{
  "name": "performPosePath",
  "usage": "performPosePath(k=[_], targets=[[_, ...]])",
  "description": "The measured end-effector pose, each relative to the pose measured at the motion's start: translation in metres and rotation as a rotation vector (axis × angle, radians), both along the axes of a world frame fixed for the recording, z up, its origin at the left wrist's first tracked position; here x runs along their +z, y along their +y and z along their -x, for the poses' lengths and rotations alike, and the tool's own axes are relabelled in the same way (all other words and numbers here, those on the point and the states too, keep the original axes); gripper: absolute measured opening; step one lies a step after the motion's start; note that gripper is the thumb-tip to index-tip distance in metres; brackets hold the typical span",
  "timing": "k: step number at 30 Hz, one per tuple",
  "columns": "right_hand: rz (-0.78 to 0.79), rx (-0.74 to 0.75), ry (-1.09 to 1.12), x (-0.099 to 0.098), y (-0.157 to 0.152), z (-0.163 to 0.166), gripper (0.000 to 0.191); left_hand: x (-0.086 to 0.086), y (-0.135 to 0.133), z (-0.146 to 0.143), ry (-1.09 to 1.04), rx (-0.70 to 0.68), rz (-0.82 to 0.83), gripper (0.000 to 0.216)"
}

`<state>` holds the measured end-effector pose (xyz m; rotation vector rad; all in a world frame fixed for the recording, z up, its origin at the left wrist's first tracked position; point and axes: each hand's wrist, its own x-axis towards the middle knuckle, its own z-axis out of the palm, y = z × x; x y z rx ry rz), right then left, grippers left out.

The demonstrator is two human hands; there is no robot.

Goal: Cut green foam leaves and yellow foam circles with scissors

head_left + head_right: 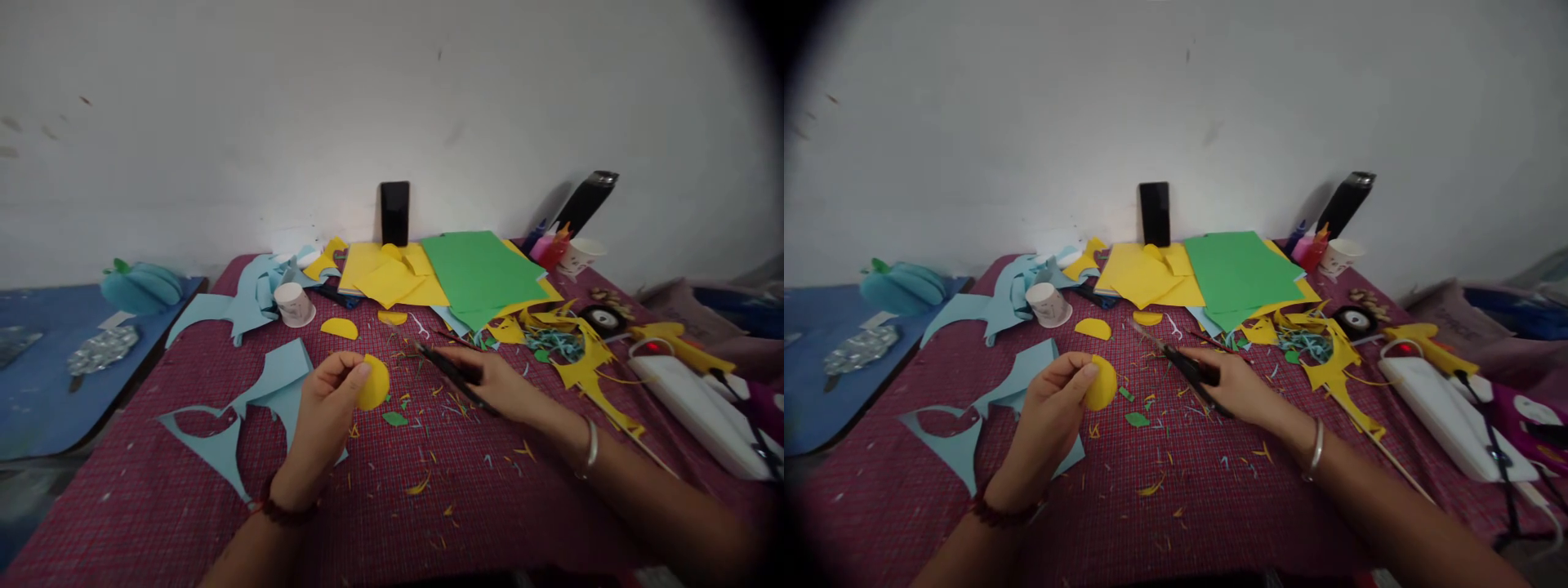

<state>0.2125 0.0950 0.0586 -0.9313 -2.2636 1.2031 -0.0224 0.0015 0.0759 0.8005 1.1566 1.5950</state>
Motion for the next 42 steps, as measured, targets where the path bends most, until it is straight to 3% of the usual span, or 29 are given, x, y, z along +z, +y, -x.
performPosePath(k=[2,6,9,13,21,34,42], targets=[[0.160,0.043,0.137,0.011,-0.006,-0.002,0.056,-0.001,0.001,0.000,-0.005,0.009,0.009,0.013],[0.338,0.197,0.207,0.029,-0.024,0.002,0.062,0.000,0.003,-0.002,-0.022,-0.014,0.047,0.014],[0.442,0.315,0.257,0.027,-0.032,0.009,0.065,0.003,0.001,-0.004,-0.044,-0.043,0.103,0.016],[0.533,0.324,0.274,0.018,-0.034,0.015,0.068,0.003,0.000,-0.006,-0.007,-0.097,0.146,0.019],[0.541,0.303,0.317,0.019,-0.034,0.016,0.065,0.003,0.001,-0.007,0.015,-0.103,0.189,0.021],[0.577,0.254,0.429,0.003,-0.034,0.013,0.057,0.004,0.003,-0.008,-0.054,-0.124,0.235,0.021],[0.586,0.225,0.380,-0.001,-0.033,0.012,0.058,0.007,0.004,-0.010,-0.086,-0.139,0.256,0.023]])
